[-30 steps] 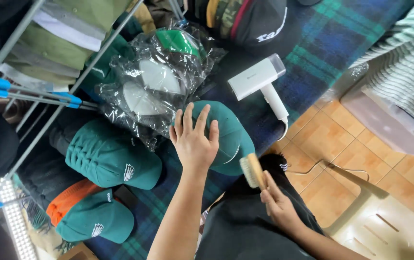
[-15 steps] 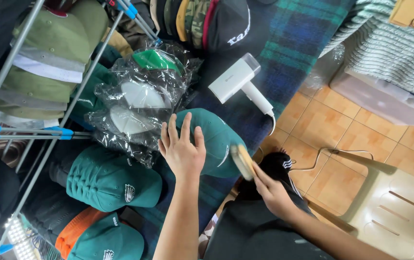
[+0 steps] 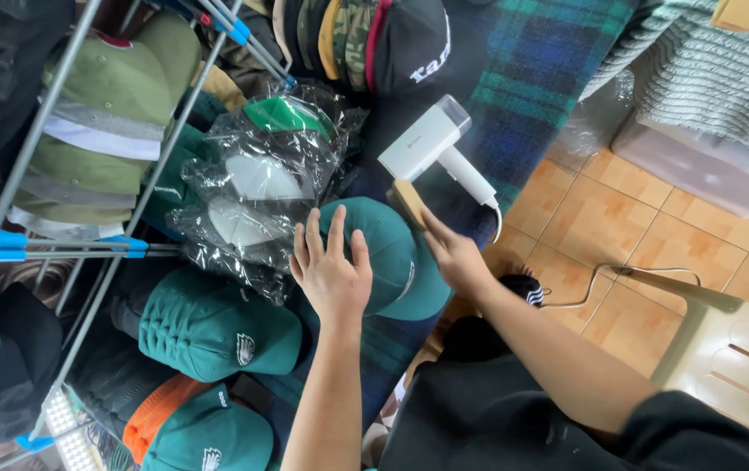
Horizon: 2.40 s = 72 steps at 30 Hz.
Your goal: The person cleans a green baseball cap by brushing it with a wooden brush and then using a handheld steamer. They repeatedly brush the cap's surface and apply steam to smooth the fabric, occasionally turning the cap over to work on different sides.
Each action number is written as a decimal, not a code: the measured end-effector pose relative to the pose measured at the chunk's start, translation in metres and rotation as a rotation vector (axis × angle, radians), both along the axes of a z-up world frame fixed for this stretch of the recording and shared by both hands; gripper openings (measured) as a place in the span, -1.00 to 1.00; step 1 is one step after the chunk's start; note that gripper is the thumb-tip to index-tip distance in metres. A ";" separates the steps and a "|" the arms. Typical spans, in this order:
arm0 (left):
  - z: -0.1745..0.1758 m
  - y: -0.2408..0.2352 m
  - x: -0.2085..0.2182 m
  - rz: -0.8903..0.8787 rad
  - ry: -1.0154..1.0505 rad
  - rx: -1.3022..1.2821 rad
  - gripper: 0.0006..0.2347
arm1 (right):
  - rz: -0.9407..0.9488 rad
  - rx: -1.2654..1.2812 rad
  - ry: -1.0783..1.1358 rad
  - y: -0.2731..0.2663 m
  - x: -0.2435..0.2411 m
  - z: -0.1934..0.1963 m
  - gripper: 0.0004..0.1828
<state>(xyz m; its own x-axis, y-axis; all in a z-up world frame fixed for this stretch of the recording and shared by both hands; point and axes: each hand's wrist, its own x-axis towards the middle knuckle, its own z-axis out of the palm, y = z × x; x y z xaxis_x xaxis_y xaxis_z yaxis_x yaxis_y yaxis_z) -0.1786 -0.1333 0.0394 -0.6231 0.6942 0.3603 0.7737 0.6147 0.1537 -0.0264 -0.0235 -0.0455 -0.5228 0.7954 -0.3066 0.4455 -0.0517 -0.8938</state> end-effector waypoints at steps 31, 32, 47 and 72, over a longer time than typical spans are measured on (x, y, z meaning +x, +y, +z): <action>0.001 -0.005 -0.008 -0.015 -0.480 0.467 -0.40 | 0.173 0.585 0.248 -0.027 0.024 0.086 -0.76; 0.005 -0.004 -0.010 -0.057 -0.542 0.613 -0.40 | 0.301 0.665 0.176 -0.033 0.024 0.092 -0.77; 0.011 -0.006 0.001 -0.109 -0.314 0.665 -0.49 | 0.270 0.158 0.042 -0.086 0.120 -0.039 -0.41; -0.001 -0.001 -0.003 -0.112 -0.228 0.610 -0.48 | 0.125 0.466 -0.222 -0.062 0.159 -0.081 -0.38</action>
<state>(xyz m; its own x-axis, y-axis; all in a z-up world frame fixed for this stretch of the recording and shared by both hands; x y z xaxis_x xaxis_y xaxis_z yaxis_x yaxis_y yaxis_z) -0.1821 -0.1343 0.0388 -0.6662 0.4723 0.5772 0.7348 0.2829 0.6165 0.1328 -0.0851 -0.1265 -0.5851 0.8094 -0.0494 0.6039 0.3943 -0.6927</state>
